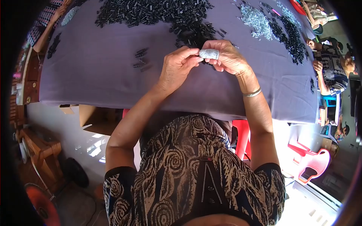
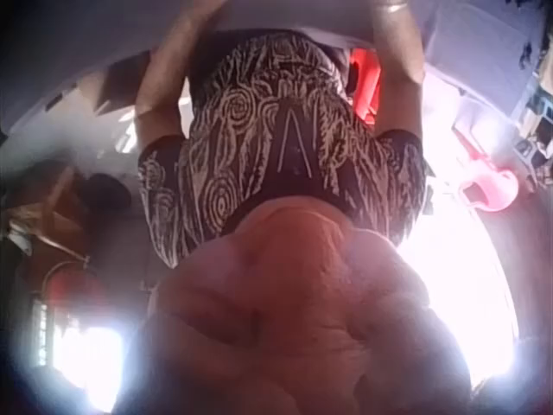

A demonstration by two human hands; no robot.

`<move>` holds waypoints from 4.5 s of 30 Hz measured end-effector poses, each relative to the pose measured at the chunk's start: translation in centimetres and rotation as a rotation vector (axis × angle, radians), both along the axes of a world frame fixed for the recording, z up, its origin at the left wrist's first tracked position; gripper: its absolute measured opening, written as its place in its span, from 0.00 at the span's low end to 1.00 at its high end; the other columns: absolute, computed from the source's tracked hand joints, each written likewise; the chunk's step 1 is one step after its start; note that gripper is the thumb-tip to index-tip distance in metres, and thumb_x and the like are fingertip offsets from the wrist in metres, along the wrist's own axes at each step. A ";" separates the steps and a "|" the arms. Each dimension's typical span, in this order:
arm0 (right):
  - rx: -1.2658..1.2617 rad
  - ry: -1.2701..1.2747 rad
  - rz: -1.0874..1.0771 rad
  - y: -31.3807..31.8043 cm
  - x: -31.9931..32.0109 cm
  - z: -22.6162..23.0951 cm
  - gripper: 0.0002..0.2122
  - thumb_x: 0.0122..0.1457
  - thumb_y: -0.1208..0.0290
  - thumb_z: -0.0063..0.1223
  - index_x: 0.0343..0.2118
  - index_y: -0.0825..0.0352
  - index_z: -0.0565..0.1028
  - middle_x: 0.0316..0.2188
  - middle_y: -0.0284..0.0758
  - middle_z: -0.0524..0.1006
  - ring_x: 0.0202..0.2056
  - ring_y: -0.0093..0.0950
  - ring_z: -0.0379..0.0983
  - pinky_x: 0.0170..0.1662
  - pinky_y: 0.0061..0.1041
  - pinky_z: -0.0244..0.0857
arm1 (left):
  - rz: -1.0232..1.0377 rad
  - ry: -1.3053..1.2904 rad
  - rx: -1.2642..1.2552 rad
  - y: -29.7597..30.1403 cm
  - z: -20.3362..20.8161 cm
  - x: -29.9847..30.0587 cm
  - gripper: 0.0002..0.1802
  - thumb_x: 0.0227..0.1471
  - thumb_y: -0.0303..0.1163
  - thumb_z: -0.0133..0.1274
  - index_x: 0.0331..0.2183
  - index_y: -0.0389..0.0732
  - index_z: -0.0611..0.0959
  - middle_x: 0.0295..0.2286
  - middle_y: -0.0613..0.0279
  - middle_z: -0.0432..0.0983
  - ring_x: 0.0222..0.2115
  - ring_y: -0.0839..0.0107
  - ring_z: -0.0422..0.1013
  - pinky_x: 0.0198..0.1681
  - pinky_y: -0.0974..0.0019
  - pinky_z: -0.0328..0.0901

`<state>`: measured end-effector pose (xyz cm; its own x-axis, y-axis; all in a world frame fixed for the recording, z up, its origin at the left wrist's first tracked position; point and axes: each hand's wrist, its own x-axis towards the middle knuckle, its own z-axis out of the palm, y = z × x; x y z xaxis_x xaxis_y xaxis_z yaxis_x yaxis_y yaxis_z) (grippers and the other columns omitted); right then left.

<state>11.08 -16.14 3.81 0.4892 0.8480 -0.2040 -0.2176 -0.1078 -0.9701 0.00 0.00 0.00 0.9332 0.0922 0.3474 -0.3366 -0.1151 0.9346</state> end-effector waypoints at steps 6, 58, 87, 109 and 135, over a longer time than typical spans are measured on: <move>0.150 0.086 -0.369 -0.4 -0.5 1.3 0.04 0.59 0.70 0.47 0.32 0.64 0.71 0.19 0.29 0.70 0.14 0.13 0.58 0.11 0.11 0.51 | 0.095 -0.022 -0.079 -0.3 1.0 0.0 0.09 0.47 0.19 0.54 0.35 0.33 0.78 0.25 0.62 0.73 0.23 0.77 0.72 0.27 0.76 0.68; -0.338 -0.438 0.000 -4.1 1.7 1.9 0.05 0.50 0.73 0.58 0.29 0.66 0.76 0.21 0.23 0.71 0.20 0.08 0.61 0.19 0.08 0.52 | 0.197 0.121 -0.087 2.5 0.9 0.1 0.10 0.49 0.24 0.55 0.37 0.36 0.79 0.30 0.65 0.75 0.26 0.80 0.71 0.25 0.79 0.63; -0.377 -1.073 -0.122 -3.0 -3.3 1.1 0.09 0.44 0.71 0.62 0.21 0.70 0.72 0.16 0.33 0.69 0.18 0.24 0.64 0.22 0.23 0.59 | 0.131 0.046 -0.072 1.8 1.0 -0.1 0.09 0.49 0.25 0.55 0.36 0.36 0.79 0.29 0.67 0.73 0.26 0.81 0.71 0.25 0.79 0.62; 0.017 -0.394 -0.149 0.5 -1.4 1.9 0.05 0.54 0.78 0.52 0.34 0.68 0.74 0.24 0.28 0.73 0.20 0.12 0.65 0.20 0.12 0.60 | 0.041 0.075 -0.173 0.9 1.3 -0.5 0.10 0.49 0.21 0.54 0.36 0.34 0.79 0.27 0.68 0.69 0.25 0.82 0.67 0.26 0.79 0.62; 0.217 -0.329 -0.105 1.0 -1.2 0.0 0.03 0.55 0.76 0.52 0.32 0.67 0.71 0.25 0.28 0.72 0.24 0.15 0.66 0.26 0.14 0.63 | -0.020 0.070 -0.213 0.7 1.2 -0.4 0.10 0.49 0.23 0.55 0.37 0.34 0.78 0.26 0.68 0.70 0.24 0.82 0.68 0.24 0.78 0.63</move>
<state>9.87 -15.15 3.79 0.5845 0.7962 0.1561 0.1090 0.1137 -0.9875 -0.38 0.70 1.22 0.9566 0.1382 0.2564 -0.2704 0.0933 0.9582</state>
